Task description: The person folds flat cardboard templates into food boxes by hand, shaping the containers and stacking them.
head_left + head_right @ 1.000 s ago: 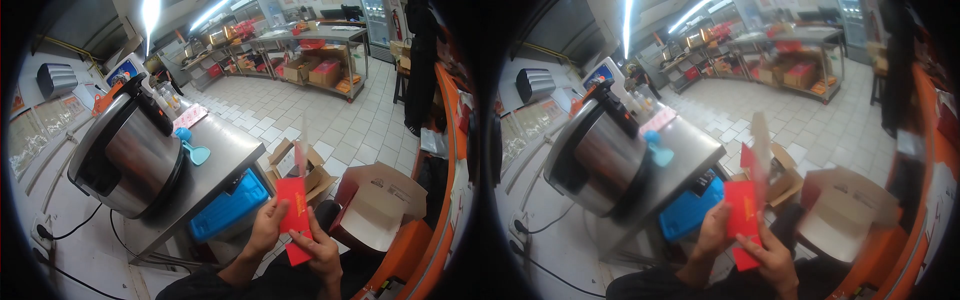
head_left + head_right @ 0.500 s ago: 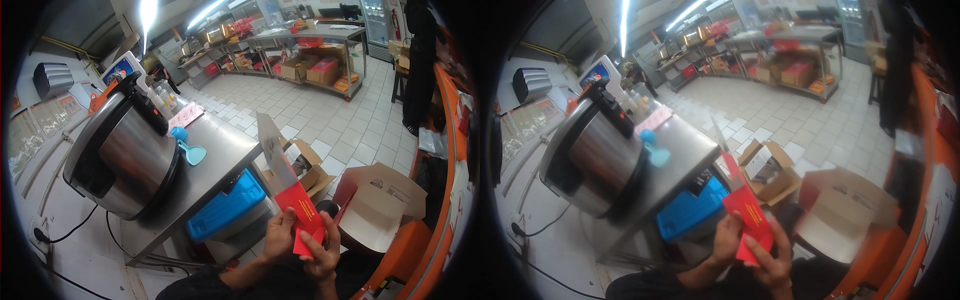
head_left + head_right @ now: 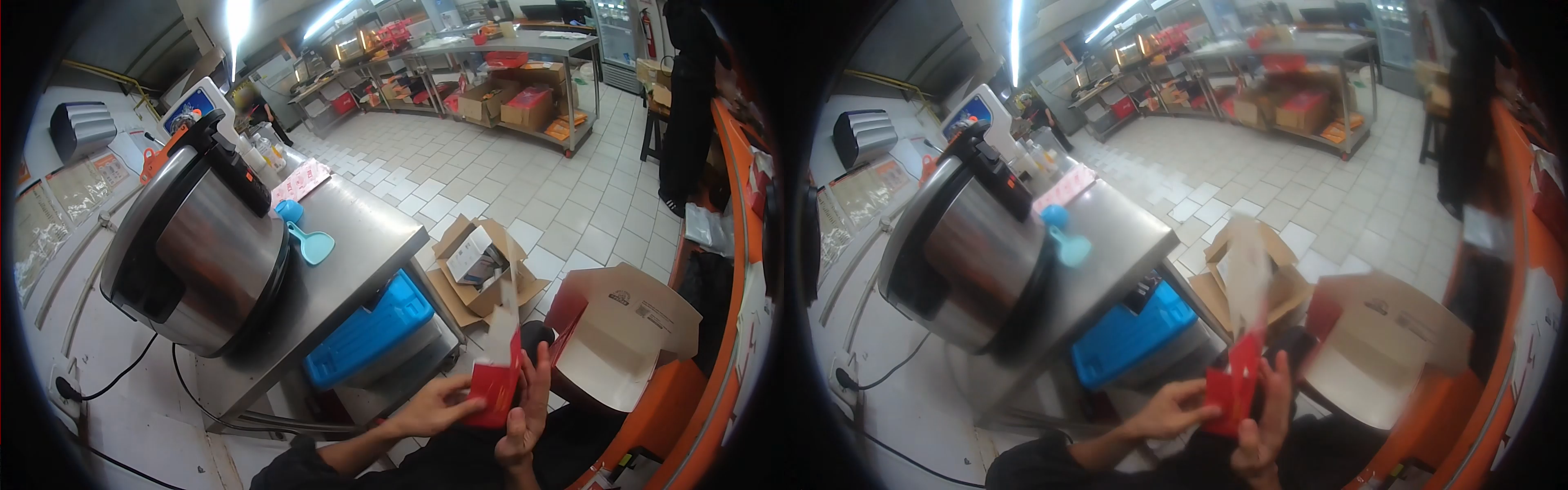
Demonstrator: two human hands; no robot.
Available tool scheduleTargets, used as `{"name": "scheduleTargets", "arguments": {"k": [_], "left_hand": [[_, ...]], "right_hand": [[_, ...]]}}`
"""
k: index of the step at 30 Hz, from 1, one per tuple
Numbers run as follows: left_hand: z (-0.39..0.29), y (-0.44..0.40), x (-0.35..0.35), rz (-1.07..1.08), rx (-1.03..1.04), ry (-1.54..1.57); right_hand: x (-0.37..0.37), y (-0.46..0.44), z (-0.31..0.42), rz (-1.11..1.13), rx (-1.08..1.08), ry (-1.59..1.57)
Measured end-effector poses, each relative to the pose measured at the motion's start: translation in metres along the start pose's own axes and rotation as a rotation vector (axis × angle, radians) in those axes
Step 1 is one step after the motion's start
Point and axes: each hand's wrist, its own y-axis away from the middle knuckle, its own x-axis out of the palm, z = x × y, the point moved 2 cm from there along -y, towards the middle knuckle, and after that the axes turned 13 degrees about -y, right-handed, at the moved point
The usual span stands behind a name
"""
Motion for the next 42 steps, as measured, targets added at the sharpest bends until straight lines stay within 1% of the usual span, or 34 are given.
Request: {"name": "scheduleTargets", "arguments": {"k": [1,2,3,4,5,7,8,9,10,11,13,14,15,17,18,20,21,23,24,25,27,28,30,31,33,34,35,36,37,38,39,40,42], "left_hand": [[0.001,0.008,-0.008,0.116,-0.064,-0.096],[-0.005,0.016,-0.017,0.118,-0.063,-0.096],[-0.011,0.027,-0.022,0.273,-0.186,-0.141],[-0.014,0.034,-0.026,0.425,-0.311,-0.185],[0.001,0.045,-0.026,0.482,-0.257,-0.164],[0.005,0.06,-0.023,0.533,-0.295,-0.041],[0.005,0.061,-0.026,0.525,-0.297,-0.039],[0.009,0.062,-0.029,0.66,-0.429,-0.223],[0.013,0.064,-0.032,0.795,-0.56,-0.413],[0.013,0.065,-0.032,0.794,-0.559,-0.414],[0.011,0.07,-0.028,0.69,-0.537,-0.322],[0.002,0.07,-0.026,0.635,-0.529,-0.184],[0.004,0.07,-0.025,0.628,-0.527,-0.181],[0.014,0.071,-0.023,0.659,-0.547,-0.041],[0.025,0.073,-0.024,0.656,-0.544,-0.04],[0.026,0.072,-0.028,0.55,-0.051,-0.391],[0.028,0.074,-0.028,0.549,-0.055,-0.39],[0.028,0.078,-0.026,0.624,-0.389,-0.18],[0.057,0.083,-0.025,0.704,-0.489,-0.013],[0.054,0.083,-0.024,0.701,-0.488,-0.014],[0.042,0.083,-0.024,0.576,-0.42,0.03],[0.033,0.084,-0.022,0.572,-0.414,0.025],[0.01,0.08,-0.031,0.297,-0.181,-0.354],[0.006,0.078,-0.041,0.355,-0.412,-0.598],[-0.014,0.086,-0.053,0.189,-0.341,-0.402],[0.025,0.103,-0.065,0.154,-0.293,-0.237],[0.026,0.105,-0.063,0.037,-0.183,-0.103],[0.028,0.108,-0.061,-0.064,-0.055,0.03],[0.029,0.111,-0.059,-0.145,0.08,0.147],[0.036,0.113,-0.058,-0.168,0.118,0.246],[0.044,0.112,-0.058,-0.177,0.107,0.307],[0.052,0.112,-0.056,-0.179,0.082,0.373],[0.068,0.111,-0.053,-0.179,0.029,0.472]], "right_hand": [[-0.002,-0.001,0.0,0.026,0.061,-0.019],[-0.002,0.009,-0.009,0.039,0.152,-0.072],[-0.001,0.015,-0.009,0.038,0.153,-0.072],[0.002,0.02,-0.011,0.031,0.26,-0.09],[0.007,0.023,-0.011,0.027,0.369,-0.109],[0.015,0.019,-0.002,0.047,0.399,-0.108],[0.018,0.016,0.003,0.224,0.414,-0.034],[0.021,0.015,0.005,0.401,0.423,0.043],[0.022,0.016,0.006,0.442,0.342,0.094],[0.021,0.014,0.007,0.442,0.34,0.095],[0.019,0.011,0.011,0.6,0.394,0.108],[0.018,0.007,0.013,0.621,0.38,0.086],[0.015,0.003,0.012,0.629,0.38,0.085],[0.012,-0.001,0.011,0.743,0.381,-0.063],[0.011,-0.002,0.009,0.746,0.38,-0.062],[0.014,0.0,0.008,0.86,0.263,-0.195],[0.016,0.003,0.007,0.861,0.265,-0.198],[0.017,0.014,0.002,0.761,0.483,-0.14],[0.012,0.018,-0.001,0.871,0.347,-0.023],[0.012,0.022,-0.002,0.873,0.345,-0.024],[0.014,0.025,-0.003,0.885,0.372,0.017],[0.017,0.018,0.003,0.889,0.364,0.019],[0.02,-0.004,0.019,0.676,0.256,-0.123],[0.015,-0.004,0.017,0.679,0.253,-0.119],[-0.007,-0.004,0.011,0.291,0.155,0.155],[-0.006,-0.001,0.009,0.008,0.158,0.073],[-0.004,0.002,0.005,-0.274,0.154,-0.01],[-0.016,0.001,-0.002,-0.273,0.109,0.177],[-0.015,-0.001,-0.001,-0.281,0.106,0.177],[-0.012,-0.006,0.001,-0.3,0.101,0.058],[-0.008,-0.011,0.006,-0.316,0.096,-0.06],[-0.002,-0.015,0.01,-0.385,0.159,-0.161],[-0.001,-0.023,0.019,-0.397,0.149,-0.216]]}}
